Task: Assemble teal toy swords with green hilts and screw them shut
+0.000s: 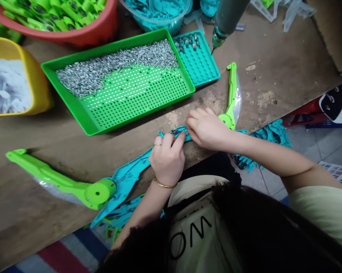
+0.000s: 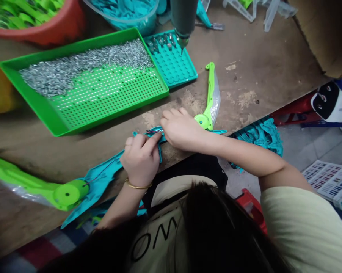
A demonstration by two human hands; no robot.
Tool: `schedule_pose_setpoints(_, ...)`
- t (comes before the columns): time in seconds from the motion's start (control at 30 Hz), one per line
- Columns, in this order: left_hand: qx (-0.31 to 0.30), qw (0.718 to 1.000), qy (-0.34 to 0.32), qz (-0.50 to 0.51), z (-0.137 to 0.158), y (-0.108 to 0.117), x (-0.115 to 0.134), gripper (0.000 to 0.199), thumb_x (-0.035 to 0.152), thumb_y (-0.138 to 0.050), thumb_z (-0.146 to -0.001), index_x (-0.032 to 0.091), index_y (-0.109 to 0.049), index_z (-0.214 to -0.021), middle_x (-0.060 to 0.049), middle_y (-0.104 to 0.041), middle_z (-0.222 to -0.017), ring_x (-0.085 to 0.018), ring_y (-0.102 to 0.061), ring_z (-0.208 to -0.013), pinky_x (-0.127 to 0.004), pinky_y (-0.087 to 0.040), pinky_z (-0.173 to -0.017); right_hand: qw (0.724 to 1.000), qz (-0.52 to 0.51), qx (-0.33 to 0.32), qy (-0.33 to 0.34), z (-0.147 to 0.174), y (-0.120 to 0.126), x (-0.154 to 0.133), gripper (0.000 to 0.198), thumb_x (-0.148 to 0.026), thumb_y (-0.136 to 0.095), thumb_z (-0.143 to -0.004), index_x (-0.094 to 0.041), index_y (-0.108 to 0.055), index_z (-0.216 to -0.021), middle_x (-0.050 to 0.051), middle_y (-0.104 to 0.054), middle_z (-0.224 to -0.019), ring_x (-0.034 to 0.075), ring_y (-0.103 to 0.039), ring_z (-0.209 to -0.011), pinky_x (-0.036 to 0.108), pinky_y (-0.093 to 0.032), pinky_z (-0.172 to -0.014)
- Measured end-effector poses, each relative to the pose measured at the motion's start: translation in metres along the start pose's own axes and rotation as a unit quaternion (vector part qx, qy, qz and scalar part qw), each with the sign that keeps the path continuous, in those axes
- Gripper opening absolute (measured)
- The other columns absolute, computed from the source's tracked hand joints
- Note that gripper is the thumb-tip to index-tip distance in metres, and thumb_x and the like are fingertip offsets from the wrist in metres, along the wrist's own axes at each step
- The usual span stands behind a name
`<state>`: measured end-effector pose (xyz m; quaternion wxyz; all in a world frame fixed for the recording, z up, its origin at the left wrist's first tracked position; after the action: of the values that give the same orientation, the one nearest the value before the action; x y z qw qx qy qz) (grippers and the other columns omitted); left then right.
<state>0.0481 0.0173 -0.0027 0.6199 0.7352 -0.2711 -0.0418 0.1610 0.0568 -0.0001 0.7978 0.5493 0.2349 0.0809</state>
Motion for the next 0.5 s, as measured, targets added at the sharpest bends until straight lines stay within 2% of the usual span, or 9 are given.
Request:
schedule_pose_setpoints(0.17, -0.048, 0.998, 0.024, 0.012, 0.001, -0.005, -0.003, 0.033, 0.022, -0.041, -0.095, 0.024, -0.072, -0.107, -0.008, -0.055, -0.076, -0.022, -0.042, -0.074, -0.035, -0.027, -0.063, 0.999, 0.029, 0.01, 0.007, -0.008, 0.0, -0.007, 0.025, -0.016, -0.039, -0.092, -0.007, -0.063, -0.094, 0.016, -0.059, -0.102, 0.031, -0.05, -0.099, 0.041, -0.035, -0.081)
schedule_pose_setpoints(0.27, -0.05, 0.998, 0.021, 0.015, 0.001, -0.004, -0.004, 0.034, 0.022, -0.04, -0.095, 0.023, -0.072, -0.108, -0.009, -0.056, -0.078, -0.023, -0.042, -0.076, -0.035, -0.029, -0.064, 0.999, 0.019, 0.038, 0.021, -0.002, 0.002, -0.007, 0.027, -0.017, -0.039, -0.093, -0.009, -0.065, -0.092, 0.014, -0.061, -0.1, 0.029, -0.051, -0.098, 0.043, -0.036, -0.084)
schedule_pose_setpoints(0.4, -0.022, 1.0, -0.002, 0.022, 0.0, -0.001, -0.003, 0.031, 0.022, -0.043, -0.094, 0.022, -0.072, -0.105, -0.008, -0.059, -0.077, -0.023, -0.043, -0.076, -0.035, -0.031, -0.064, 0.99, -0.008, 0.138, 0.037, 0.029, 0.009, -0.001, 0.027, -0.028, -0.045, -0.096, -0.015, -0.065, -0.109, 0.009, -0.063, -0.112, 0.023, -0.052, -0.102, 0.04, -0.038, -0.093)
schedule_pose_setpoints(0.5, -0.009, 0.999, -0.001, 0.033, 0.0, -0.001, -0.005, 0.031, 0.021, -0.044, -0.094, 0.021, -0.073, -0.104, -0.007, -0.06, -0.077, -0.023, -0.044, -0.076, -0.034, -0.033, -0.067, 0.977, 0.044, 0.204, 0.041, 0.059, 0.006, -0.001, 0.032, -0.035, -0.046, -0.096, -0.017, -0.063, -0.116, 0.008, -0.061, -0.125, 0.023, -0.05, -0.112, 0.043, -0.033, -0.104)
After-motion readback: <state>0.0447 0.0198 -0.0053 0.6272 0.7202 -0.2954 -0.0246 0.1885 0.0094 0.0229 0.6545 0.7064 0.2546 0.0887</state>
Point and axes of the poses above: each hand's wrist, its own z-axis away from the middle knuckle, its own y-axis out of the back of the hand, x = y × z, the point moved 6 cm from there along -z, towards the middle knuckle
